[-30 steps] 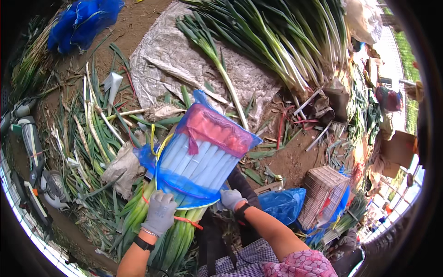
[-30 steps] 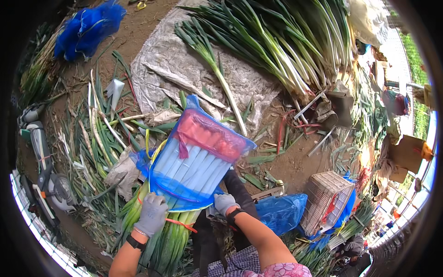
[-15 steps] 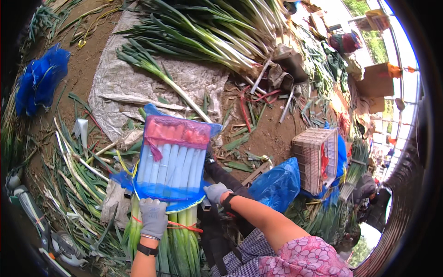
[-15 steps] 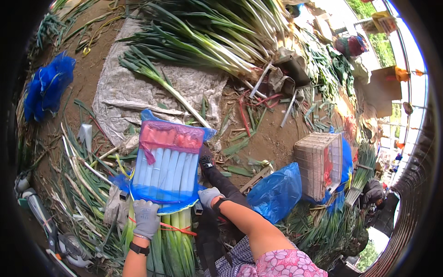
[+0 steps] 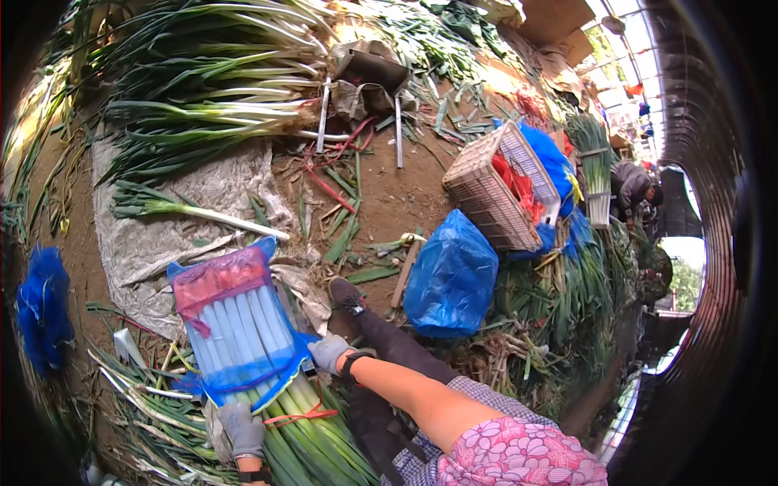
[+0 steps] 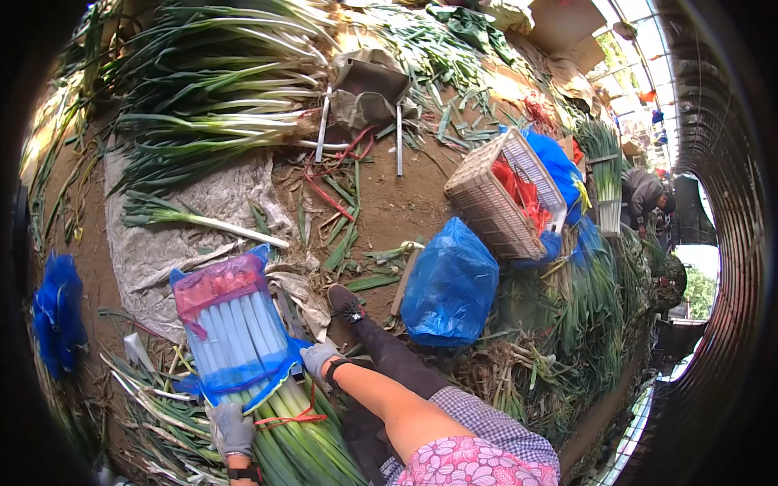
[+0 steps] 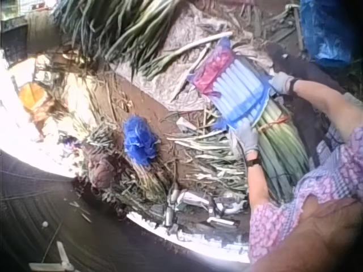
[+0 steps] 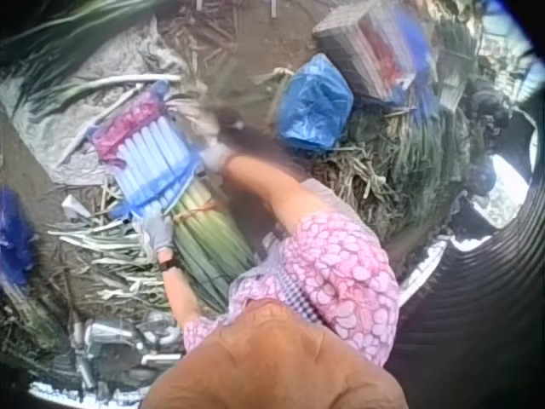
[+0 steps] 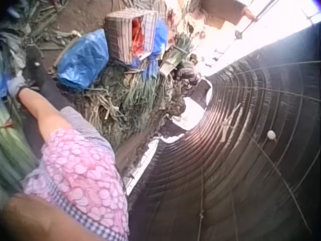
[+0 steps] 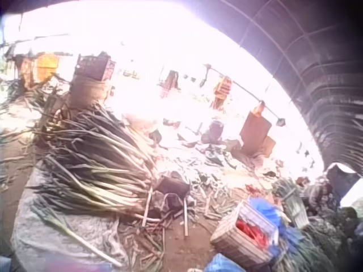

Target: The person ties a bundle of leeks with a red cord, places a red plastic bag over the roots, and secures a blue mesh bag over the bundle before trimming the green tops with a long blade.

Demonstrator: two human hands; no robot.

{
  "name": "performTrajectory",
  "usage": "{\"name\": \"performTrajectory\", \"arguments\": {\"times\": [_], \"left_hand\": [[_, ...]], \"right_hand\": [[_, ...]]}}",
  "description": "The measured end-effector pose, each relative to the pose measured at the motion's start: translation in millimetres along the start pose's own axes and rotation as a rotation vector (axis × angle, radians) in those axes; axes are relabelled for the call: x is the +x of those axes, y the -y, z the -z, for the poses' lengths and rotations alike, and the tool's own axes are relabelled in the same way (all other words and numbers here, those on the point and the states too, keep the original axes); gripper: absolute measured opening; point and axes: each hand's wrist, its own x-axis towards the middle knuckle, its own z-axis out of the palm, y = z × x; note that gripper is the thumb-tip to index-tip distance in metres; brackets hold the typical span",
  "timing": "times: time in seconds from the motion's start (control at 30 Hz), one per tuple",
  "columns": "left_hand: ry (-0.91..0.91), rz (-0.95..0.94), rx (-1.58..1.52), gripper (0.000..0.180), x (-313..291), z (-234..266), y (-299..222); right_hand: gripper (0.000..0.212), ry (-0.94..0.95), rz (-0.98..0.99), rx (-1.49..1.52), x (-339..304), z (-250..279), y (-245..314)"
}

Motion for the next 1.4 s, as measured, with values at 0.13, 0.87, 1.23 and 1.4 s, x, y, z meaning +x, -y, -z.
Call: {"name": "performTrajectory", "arguments": {"times": [0.13, 0.87, 1.23, 1.4], "left_hand": [[-0.084, -0.014, 0.039, 0.023, 0, -1, 1], [0.082, 0.423, 0.33, 0.053, -28, 24, -156], [0.196, 0.272, 0.325, 0.059, 23, 20, -221], [0.132, 0.205, 0.302, 0.054, 10, 31, -238]], "right_hand": [[0.02, 0.05, -0.007, 0.085, -5, 8, 6], [0.049, -0.854, -1.377, 0.352, -290, 105, -614], [0.02, -1.191, -1.1, 1.357, -267, 92, -658], [0.016, -1.692, -0.457, 2.434, -263, 128, -610]]}}
